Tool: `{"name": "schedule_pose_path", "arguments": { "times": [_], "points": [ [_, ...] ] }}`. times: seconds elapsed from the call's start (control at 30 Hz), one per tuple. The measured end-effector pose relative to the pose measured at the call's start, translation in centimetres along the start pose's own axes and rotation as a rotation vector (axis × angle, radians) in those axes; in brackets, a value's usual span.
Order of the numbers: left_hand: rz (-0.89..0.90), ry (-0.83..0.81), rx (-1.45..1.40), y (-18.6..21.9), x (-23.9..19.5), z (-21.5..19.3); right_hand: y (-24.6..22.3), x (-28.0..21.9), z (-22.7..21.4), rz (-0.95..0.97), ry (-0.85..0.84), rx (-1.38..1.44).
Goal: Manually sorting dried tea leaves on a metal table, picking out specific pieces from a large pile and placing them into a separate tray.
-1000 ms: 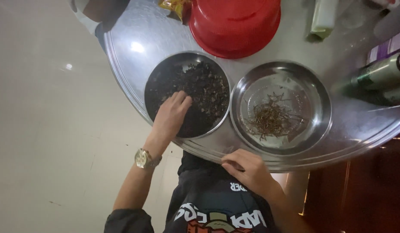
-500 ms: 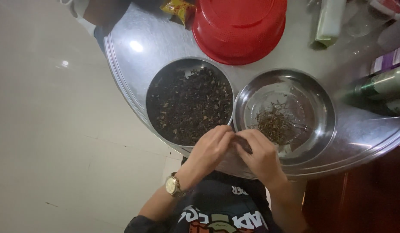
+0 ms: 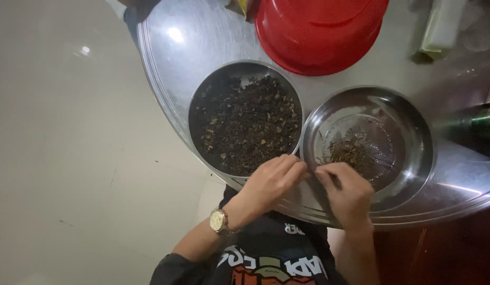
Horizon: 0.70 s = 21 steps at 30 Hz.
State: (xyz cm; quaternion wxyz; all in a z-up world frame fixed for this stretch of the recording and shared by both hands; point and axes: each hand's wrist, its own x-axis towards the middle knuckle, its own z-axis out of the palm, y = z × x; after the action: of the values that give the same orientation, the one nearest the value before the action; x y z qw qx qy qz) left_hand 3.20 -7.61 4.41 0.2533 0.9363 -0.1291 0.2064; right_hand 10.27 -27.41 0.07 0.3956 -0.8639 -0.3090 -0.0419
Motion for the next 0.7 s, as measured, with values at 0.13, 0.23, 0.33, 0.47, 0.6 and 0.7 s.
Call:
{"name": "schedule_pose_path", "arguments": {
  "times": [0.13,0.23,0.33,0.47,0.6,0.7],
  "points": [
    [-0.083,0.040,0.041,-2.5,-1.6,-1.7,3.3,-0.9,-2.1,0.035,0.029,-0.065],
    [-0.324,-0.085,0.143,-4.4,-3.2,-4.4,2.8,-1.0,-4.5,-0.035,0.036,-0.100],
    [-0.477,-0.188,0.295,-4.9,-4.4,-6.5,2.6,-1.9,-5.5,0.043,0.073,-0.116],
    [-0.635,-0.155,0.326,-5.0,-4.8,-5.3,3.2,-1.9,-5.8,0.096,0.083,-0.123],
    [-0.705,-0.127,0.257,-4.8,-4.7,-4.2,2.9,-1.8,-5.9,0.070,0.065,-0.116],
    [-0.646,-0.082,0.272,-5.3,-5.5,-3.1,3.1,-1.8,-6.0,0.070,0.044,-0.148]
  ]
}}
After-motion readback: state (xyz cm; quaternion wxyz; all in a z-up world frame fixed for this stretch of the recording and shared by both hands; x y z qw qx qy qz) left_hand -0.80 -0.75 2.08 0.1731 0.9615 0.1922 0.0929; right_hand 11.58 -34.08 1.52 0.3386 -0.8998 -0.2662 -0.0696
